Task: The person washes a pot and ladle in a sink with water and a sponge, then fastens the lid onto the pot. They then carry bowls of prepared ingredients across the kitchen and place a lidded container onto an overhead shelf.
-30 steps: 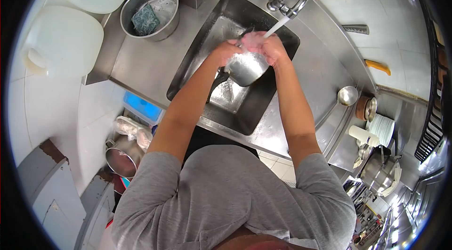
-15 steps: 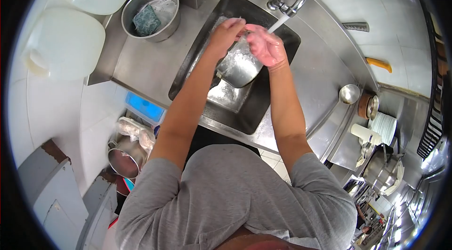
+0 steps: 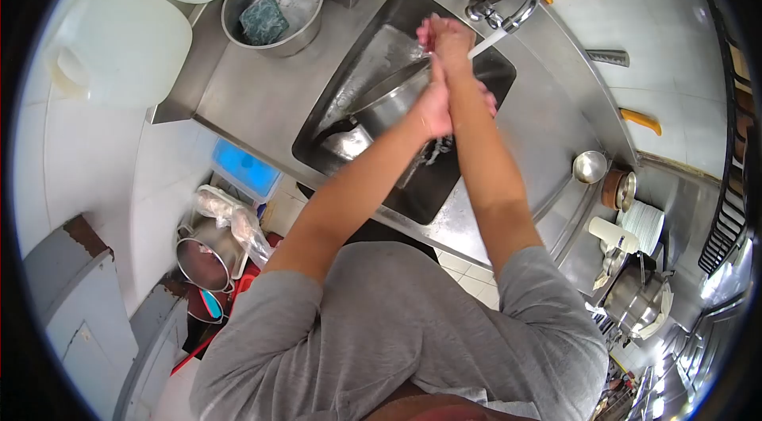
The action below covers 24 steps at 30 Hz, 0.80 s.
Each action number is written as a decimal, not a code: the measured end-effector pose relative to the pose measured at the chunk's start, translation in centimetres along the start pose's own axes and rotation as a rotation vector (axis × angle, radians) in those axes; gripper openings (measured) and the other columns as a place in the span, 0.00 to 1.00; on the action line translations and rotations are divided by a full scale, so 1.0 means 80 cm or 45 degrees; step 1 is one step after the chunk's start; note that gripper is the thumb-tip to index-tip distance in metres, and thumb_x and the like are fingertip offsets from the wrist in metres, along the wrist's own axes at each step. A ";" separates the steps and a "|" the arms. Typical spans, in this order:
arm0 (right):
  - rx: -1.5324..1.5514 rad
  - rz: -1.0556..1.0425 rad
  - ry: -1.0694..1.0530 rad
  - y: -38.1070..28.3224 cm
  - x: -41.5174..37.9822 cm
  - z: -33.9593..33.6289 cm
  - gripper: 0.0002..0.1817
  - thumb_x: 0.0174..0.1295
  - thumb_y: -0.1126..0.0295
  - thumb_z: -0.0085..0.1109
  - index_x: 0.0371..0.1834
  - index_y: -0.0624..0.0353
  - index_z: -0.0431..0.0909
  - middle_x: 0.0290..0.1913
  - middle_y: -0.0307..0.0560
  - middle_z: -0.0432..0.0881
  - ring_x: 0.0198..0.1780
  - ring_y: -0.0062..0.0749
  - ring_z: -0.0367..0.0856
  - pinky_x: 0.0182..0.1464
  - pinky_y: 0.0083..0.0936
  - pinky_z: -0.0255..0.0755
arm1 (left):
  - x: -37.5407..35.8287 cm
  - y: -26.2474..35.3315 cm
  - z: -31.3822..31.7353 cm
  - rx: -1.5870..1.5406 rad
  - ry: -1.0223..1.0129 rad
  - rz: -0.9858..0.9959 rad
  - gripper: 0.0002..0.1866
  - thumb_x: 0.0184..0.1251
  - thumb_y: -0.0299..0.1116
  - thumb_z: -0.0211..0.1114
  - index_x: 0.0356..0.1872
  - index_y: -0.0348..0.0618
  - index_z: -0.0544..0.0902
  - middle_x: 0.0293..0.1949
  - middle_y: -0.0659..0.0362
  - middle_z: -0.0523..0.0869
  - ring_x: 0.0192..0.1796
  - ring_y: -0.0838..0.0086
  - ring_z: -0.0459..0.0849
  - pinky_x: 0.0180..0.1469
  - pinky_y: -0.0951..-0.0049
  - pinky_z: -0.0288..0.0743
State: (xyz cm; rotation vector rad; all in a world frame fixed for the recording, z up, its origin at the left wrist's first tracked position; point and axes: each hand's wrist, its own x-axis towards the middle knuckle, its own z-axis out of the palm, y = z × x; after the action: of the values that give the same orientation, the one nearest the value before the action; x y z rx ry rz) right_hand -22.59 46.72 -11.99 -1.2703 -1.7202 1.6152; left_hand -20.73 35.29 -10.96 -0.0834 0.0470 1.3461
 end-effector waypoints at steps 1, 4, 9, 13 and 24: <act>0.181 0.074 0.057 0.005 -0.016 -0.004 0.12 0.58 0.64 0.70 0.40 0.60 0.87 0.32 0.45 0.88 0.36 0.28 0.86 0.44 0.31 0.79 | 0.006 0.027 -0.013 0.057 0.034 0.039 0.50 0.65 0.81 0.34 0.51 0.39 0.79 0.48 0.48 0.86 0.56 0.54 0.83 0.62 0.52 0.76; -0.759 -1.053 0.208 -0.020 -0.094 -0.019 0.12 0.65 0.64 0.65 0.38 0.63 0.87 0.34 0.44 0.88 0.38 0.27 0.86 0.44 0.29 0.79 | 0.010 0.068 -0.010 0.195 0.205 0.142 0.42 0.69 0.75 0.40 0.50 0.41 0.79 0.49 0.50 0.86 0.57 0.60 0.83 0.62 0.56 0.75; 0.328 -0.209 0.399 0.031 -0.047 -0.071 0.10 0.67 0.64 0.61 0.34 0.60 0.82 0.37 0.46 0.86 0.42 0.37 0.85 0.47 0.36 0.80 | 0.033 0.044 0.051 0.674 0.253 0.358 0.22 0.78 0.46 0.54 0.59 0.36 0.76 0.55 0.49 0.83 0.60 0.62 0.82 0.65 0.62 0.74; 1.753 0.133 -0.140 -0.020 -0.088 -0.041 0.15 0.73 0.57 0.53 0.42 0.59 0.77 0.36 0.48 0.84 0.41 0.43 0.84 0.48 0.40 0.80 | 0.098 0.049 0.063 0.428 0.440 0.313 0.19 0.76 0.39 0.57 0.58 0.36 0.77 0.52 0.46 0.85 0.52 0.57 0.86 0.57 0.58 0.81; 0.853 0.337 -0.183 -0.035 -0.095 -0.069 0.13 0.70 0.74 0.54 0.50 0.74 0.79 0.48 0.63 0.87 0.45 0.47 0.89 0.49 0.36 0.85 | 0.040 0.147 -0.076 2.027 0.829 0.103 0.22 0.66 0.48 0.65 0.43 0.35 0.86 0.43 0.45 0.89 0.45 0.56 0.88 0.46 0.60 0.81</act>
State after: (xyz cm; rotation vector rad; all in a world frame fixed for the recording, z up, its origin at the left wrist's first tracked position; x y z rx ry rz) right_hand -15.35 43.52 -6.27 -1.0796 -0.9479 2.2229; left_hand -31.41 40.43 -17.68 0.8306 1.6309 0.9820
